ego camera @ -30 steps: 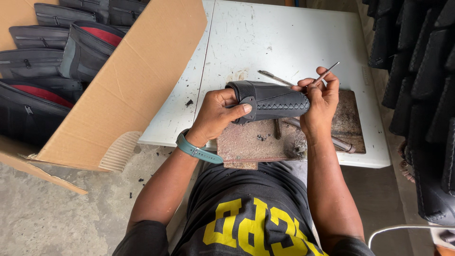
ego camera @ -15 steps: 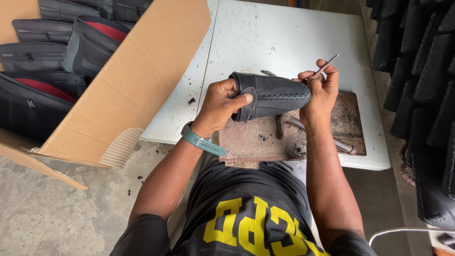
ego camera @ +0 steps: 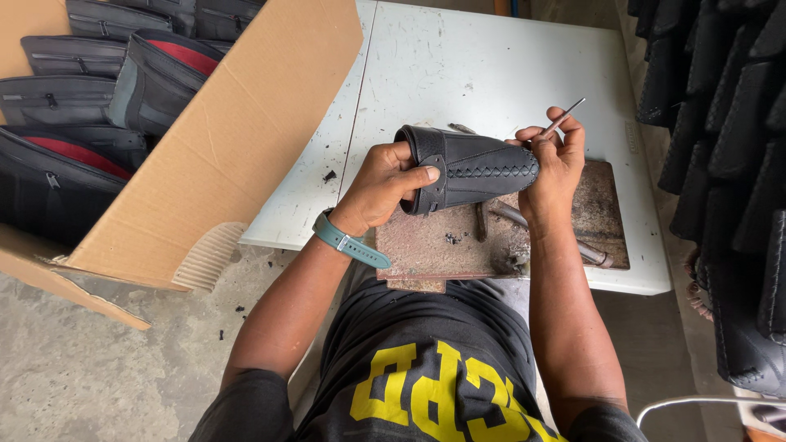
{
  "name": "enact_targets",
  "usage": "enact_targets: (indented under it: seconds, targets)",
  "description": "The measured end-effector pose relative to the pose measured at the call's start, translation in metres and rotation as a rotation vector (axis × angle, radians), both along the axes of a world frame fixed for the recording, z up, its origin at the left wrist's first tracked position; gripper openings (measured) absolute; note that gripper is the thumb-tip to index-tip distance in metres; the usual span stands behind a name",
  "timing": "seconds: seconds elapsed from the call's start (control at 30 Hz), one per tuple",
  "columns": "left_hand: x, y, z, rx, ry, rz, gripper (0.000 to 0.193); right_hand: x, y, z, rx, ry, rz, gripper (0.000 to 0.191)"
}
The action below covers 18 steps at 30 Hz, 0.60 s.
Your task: The person repairs black leather shoes by hand using a hammer and a metal awl. They repeatedly position the shoe on a wooden block, insert the awl into the sole, and strike it with the hammer to secure the stitching. After finishing each shoe, they place it into a cardboard box.
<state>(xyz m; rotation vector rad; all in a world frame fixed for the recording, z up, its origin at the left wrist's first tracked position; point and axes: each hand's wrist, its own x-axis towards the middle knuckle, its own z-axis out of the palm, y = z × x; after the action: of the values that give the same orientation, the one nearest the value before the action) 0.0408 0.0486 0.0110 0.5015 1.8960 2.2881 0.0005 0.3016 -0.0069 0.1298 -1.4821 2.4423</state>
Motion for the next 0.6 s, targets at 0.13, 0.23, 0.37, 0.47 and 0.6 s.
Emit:
enact_targets:
  seconds: [0.13,0.23,0.37,0.47,0.6]
  targets:
    - [0.0,0.0,0.001,-0.017,0.002,0.007,0.025,0.0,0.002,-0.001,-0.002,-0.012,-0.002,0.036]
    - [0.002,0.001,0.001,-0.022,0.015,0.005,0.025,0.002,0.002,-0.001,-0.017,0.002,0.009,0.036]
    - [0.003,0.006,-0.001,0.001,-0.006,-0.008,0.027,0.004,0.001,0.003,-0.018,-0.004,0.009,0.036]
    - [0.004,0.01,-0.004,0.05,0.018,-0.034,0.028,0.005,0.003,0.005,-0.023,-0.008,0.006,0.036]
    - [0.002,0.011,-0.009,0.063,0.018,-0.036,0.026,0.003,0.006,0.0,-0.019,-0.005,0.006,0.036]
